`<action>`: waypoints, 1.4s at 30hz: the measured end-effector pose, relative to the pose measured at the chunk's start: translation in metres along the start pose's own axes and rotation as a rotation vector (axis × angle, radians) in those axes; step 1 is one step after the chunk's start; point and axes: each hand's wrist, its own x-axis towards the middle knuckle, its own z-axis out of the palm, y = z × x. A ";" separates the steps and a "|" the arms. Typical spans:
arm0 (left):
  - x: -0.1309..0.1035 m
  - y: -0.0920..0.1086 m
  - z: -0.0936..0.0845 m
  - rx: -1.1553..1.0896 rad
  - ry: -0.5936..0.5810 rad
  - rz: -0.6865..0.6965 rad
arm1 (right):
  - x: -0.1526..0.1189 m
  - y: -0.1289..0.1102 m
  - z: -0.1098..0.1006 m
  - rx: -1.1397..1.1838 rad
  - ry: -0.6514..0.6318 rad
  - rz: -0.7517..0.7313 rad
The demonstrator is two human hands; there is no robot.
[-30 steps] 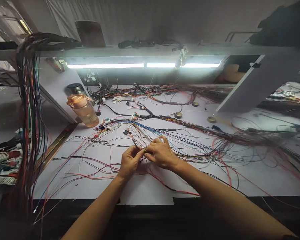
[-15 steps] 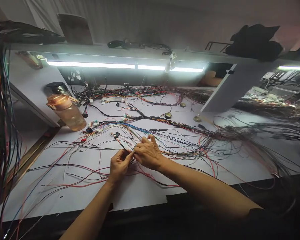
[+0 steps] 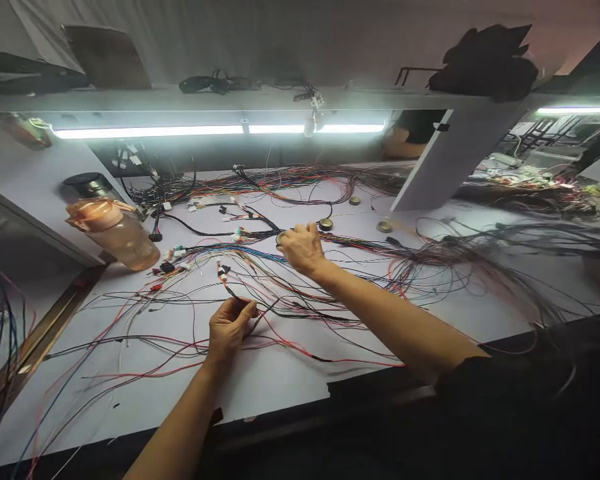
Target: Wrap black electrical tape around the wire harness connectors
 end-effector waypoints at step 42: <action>0.000 0.008 -0.005 -0.293 -0.074 -0.059 | -0.103 -0.089 0.041 0.570 0.097 -0.124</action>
